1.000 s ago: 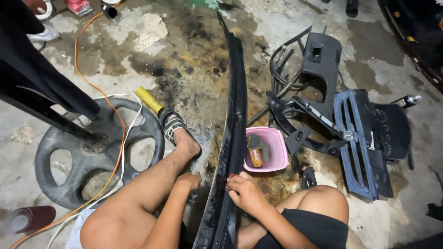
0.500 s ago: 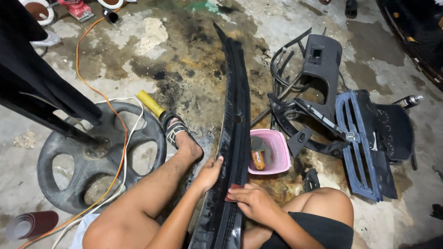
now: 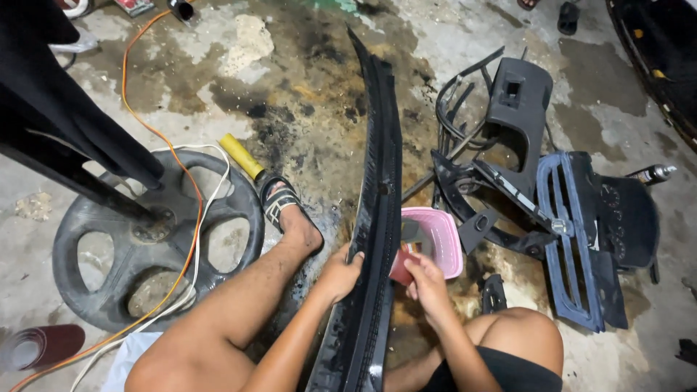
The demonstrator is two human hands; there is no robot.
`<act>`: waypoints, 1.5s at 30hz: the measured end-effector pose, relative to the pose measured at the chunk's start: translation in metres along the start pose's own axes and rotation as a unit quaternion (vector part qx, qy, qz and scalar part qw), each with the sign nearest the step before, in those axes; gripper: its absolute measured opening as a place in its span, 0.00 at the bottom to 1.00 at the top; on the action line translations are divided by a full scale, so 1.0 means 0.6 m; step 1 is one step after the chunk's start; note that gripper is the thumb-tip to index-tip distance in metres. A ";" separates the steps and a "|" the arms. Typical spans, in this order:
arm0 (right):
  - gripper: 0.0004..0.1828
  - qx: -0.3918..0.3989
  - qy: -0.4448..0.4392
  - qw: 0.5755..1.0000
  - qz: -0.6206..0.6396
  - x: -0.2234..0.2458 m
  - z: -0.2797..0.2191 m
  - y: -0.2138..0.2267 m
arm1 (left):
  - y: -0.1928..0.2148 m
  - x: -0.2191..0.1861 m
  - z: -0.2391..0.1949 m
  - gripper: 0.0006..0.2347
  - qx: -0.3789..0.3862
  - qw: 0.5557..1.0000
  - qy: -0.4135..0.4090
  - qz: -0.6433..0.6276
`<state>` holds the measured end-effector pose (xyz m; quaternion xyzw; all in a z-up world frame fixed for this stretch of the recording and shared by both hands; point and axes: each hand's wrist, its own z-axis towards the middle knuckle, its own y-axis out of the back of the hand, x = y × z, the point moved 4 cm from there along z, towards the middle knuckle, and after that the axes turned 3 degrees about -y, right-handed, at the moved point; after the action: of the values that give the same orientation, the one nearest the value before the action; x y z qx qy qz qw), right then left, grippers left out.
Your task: The person sits on the floor and sands a long black plastic car part using a sanding block. They repeatedly rub the sanding block along the surface of the part, occasionally dipping it into a pink container of water.
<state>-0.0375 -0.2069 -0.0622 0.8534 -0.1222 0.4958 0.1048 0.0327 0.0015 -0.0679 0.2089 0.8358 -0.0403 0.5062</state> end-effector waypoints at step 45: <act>0.17 -0.017 0.025 0.995 -0.100 -0.010 0.157 0.060 | -0.013 -0.027 -0.015 0.36 0.089 0.995 0.049 0.016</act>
<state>0.0257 -0.2684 -0.1113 0.8469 -0.0424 0.5015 0.1714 0.0288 -0.0084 -0.0507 0.2684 0.8490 -0.0966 0.4447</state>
